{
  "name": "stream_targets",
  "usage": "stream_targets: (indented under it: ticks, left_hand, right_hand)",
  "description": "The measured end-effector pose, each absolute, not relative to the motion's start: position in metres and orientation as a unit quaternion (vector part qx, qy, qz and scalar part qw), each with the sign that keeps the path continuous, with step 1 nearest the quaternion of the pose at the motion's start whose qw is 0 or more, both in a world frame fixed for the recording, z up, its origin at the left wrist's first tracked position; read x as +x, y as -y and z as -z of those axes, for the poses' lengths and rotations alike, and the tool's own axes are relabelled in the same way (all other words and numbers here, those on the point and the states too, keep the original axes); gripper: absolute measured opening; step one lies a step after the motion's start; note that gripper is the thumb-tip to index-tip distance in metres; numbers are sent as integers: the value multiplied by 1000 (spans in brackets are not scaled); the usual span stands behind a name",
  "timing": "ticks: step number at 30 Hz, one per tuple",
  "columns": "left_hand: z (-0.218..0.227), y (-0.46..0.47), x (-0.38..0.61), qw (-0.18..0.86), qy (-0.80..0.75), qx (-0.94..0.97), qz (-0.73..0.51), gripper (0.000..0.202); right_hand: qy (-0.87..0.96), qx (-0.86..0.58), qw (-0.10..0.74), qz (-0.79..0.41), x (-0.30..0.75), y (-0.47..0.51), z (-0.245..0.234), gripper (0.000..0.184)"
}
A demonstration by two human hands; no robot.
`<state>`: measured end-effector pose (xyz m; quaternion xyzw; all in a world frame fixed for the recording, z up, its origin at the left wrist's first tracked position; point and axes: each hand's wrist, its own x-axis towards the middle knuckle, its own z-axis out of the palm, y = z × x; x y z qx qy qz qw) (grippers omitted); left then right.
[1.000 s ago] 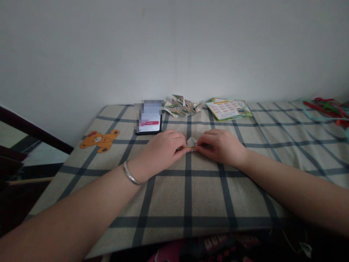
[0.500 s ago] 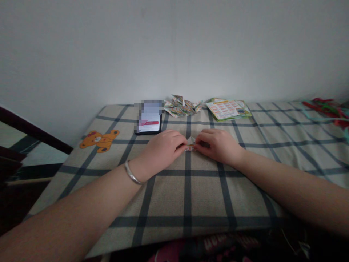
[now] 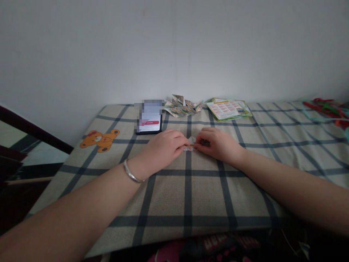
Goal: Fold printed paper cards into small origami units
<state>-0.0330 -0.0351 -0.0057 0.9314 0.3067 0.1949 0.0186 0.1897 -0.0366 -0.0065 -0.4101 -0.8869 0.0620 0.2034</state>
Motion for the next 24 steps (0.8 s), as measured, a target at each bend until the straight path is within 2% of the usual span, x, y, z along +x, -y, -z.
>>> stream_targets:
  ticks: [6, 13, 16, 24]
  left_hand:
    - [8, 36, -36, -14, -271, 941, -201, 24]
    - [7, 35, -37, -17, -235, 955, -180, 25]
    - [5, 36, -37, -38, -234, 957, -165, 25]
    - [3, 38, -36, -67, -217, 960, -163, 23]
  right_hand:
    - [886, -415, 203, -40, 193, 35, 6, 12]
    - [894, -398, 204, -30, 195, 33, 5, 11]
    - [907, -355, 222, -36, 197, 32, 5, 6]
    - [954, -215, 206, 27, 203, 36, 1, 19]
